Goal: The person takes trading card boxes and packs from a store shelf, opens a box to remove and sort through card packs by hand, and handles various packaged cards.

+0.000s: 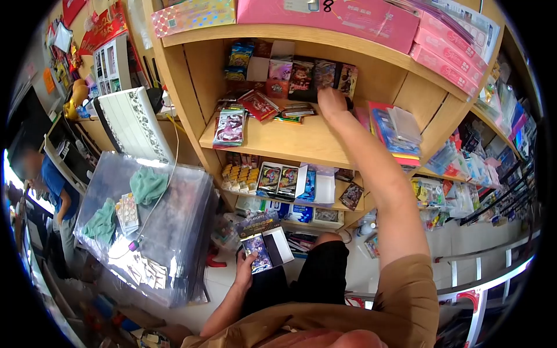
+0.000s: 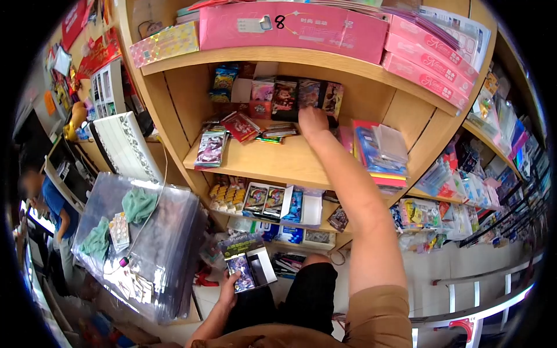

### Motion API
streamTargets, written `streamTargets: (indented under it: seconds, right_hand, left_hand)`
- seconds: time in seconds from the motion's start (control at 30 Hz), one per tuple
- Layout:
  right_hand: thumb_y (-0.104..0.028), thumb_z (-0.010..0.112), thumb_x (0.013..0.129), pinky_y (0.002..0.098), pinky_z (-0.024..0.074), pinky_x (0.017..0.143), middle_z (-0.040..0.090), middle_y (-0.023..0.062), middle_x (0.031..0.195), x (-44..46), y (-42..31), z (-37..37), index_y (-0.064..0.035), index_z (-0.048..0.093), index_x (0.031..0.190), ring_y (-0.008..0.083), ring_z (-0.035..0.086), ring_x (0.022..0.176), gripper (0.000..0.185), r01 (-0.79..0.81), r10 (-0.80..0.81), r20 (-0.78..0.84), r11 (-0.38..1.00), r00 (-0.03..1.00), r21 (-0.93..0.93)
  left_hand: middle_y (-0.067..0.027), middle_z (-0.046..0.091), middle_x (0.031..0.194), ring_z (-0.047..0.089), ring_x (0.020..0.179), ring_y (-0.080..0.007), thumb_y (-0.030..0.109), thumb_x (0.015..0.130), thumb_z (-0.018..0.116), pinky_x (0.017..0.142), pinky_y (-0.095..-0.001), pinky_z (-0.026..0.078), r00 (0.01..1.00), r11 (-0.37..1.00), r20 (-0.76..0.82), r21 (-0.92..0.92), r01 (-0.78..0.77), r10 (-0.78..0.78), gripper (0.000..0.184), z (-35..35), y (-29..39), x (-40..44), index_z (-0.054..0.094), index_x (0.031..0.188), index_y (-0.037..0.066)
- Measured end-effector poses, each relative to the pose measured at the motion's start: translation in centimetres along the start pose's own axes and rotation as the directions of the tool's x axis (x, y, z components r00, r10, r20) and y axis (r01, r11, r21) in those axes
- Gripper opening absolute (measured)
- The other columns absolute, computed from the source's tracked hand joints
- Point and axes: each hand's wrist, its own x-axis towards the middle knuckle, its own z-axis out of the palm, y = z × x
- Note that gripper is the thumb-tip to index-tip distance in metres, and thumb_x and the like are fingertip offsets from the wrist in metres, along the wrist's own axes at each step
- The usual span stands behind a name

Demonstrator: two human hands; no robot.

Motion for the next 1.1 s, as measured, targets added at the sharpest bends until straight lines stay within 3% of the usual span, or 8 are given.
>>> streamTargets:
  seconds: [0.13, 0.2, 0.27, 0.43, 0.63, 0.87, 0.97, 1.1]
  right_hand:
    - [-0.013, 0.064, 0.093, 0.0537, 0.0584, 0.081, 0.075, 0.0214, 0.097, 0.4, 0.8, -2.5, -0.0040, 0.073, 0.103, 0.0413, 0.072, 0.096, 0.016, 0.122, -0.119, -0.129, 0.992, 0.985, 0.019]
    - [-0.013, 0.062, 0.088, 0.0529, 0.0578, 0.084, 0.075, 0.0206, 0.095, 0.3, 0.8, -8.0, -0.0063, 0.075, 0.098, 0.0420, 0.072, 0.097, 0.018, 0.020, -0.041, -0.189, 0.993, 0.981, -0.113]
    - [-0.017, 0.061, 0.089, 0.0529, 0.0573, 0.085, 0.075, 0.0239, 0.096, 2.2, 4.4, -8.8, -0.0054, 0.076, 0.097, 0.0431, 0.072, 0.097, 0.021, -0.142, 0.166, -0.298, 0.985, 0.940, 0.102]
    - [-0.016, 0.057, 0.089, 0.0474, 0.0564, 0.094, 0.072, 0.0295, 0.115, 6.9, 11.5, -5.7, 0.0024, 0.074, 0.114, 0.0410, 0.071, 0.111, 0.035, -0.423, 0.359, 0.361, 0.899, 0.860, 0.112]
    - [-0.017, 0.056, 0.088, 0.0454, 0.0541, 0.101, 0.067, 0.0271, 0.131, 7.3, 11.3, -0.9, 0.0004, 0.073, 0.121, 0.0411, 0.067, 0.121, 0.042, -0.207, 0.204, 0.089, 0.978, 0.975, 0.025]
    - [-0.017, 0.057, 0.089, 0.0477, 0.0567, 0.095, 0.072, 0.0274, 0.120, 6.7, 12.9, -2.2, -0.0012, 0.075, 0.117, 0.0408, 0.070, 0.112, 0.037, -0.118, 0.129, 0.210, 0.991, 0.969, -0.065]
    - [-0.012, 0.057, 0.089, 0.0481, 0.0578, 0.092, 0.073, 0.0271, 0.112, 4.4, 9.7, -4.4, -0.0006, 0.077, 0.110, 0.0415, 0.071, 0.107, 0.031, -0.160, 0.159, -0.018, 0.984, 0.987, -0.076]
    - [-0.017, 0.070, 0.091, 0.0501, 0.0577, 0.092, 0.073, 0.0230, 0.115, 0.9, 3.6, -7.1, -0.0054, 0.074, 0.116, 0.0428, 0.070, 0.107, 0.029, 0.072, -0.068, 0.062, 0.995, 0.996, -0.069]
  left_hand:
    - [-0.0086, 0.066, 0.119, 0.066, 0.105, -0.0203, 0.020, 0.094, 0.071, 0.095, -0.0376, 0.054, 0.999, 1.000, -0.021, -0.013, -0.024, 0.024, 0.052, -0.4, -0.2, 0.1, 0.049, 0.139, 0.005]
    - [-0.0086, 0.066, 0.119, 0.066, 0.106, -0.0203, 0.019, 0.094, 0.070, 0.095, -0.0375, 0.054, 0.999, 1.000, -0.041, -0.005, -0.030, 0.030, 0.054, -1.0, -0.5, 0.1, 0.048, 0.141, 0.004]
    - [-0.0086, 0.066, 0.120, 0.066, 0.107, -0.0201, 0.019, 0.094, 0.070, 0.096, -0.0378, 0.054, 0.999, 0.999, -0.015, -0.012, -0.033, 0.033, 0.055, -0.7, 0.2, -0.3, 0.048, 0.142, 0.003]
    - [-0.0092, 0.065, 0.120, 0.065, 0.107, -0.0208, 0.020, 0.095, 0.072, 0.099, -0.0369, 0.052, 1.000, 1.000, -0.006, -0.004, -0.024, 0.024, 0.057, -1.1, -0.6, 0.7, 0.047, 0.142, 0.002]
    - [-0.0105, 0.064, 0.122, 0.064, 0.109, -0.0210, 0.020, 0.094, 0.073, 0.098, -0.0373, 0.053, 0.999, 1.000, -0.037, -0.010, -0.011, 0.011, 0.057, -0.2, -0.5, 0.5, 0.047, 0.142, 0.003]
    - [-0.0109, 0.064, 0.120, 0.065, 0.107, -0.0210, 0.019, 0.094, 0.071, 0.095, -0.0383, 0.054, 1.000, 0.999, 0.001, -0.043, -0.023, 0.023, 0.057, -1.1, -0.7, 0.6, 0.046, 0.142, 0.002]
    - [-0.0113, 0.064, 0.120, 0.065, 0.106, -0.0212, 0.019, 0.094, 0.071, 0.095, -0.0386, 0.055, 0.998, 0.999, -0.043, -0.007, -0.052, 0.052, 0.057, -1.5, -1.1, 0.7, 0.046, 0.142, 0.002]
    - [-0.0115, 0.064, 0.122, 0.065, 0.108, -0.0210, 0.020, 0.094, 0.072, 0.096, -0.0384, 0.055, 1.000, 0.999, -0.010, -0.034, -0.013, 0.013, 0.059, -0.8, -0.1, 0.3, 0.045, 0.143, 0.002]
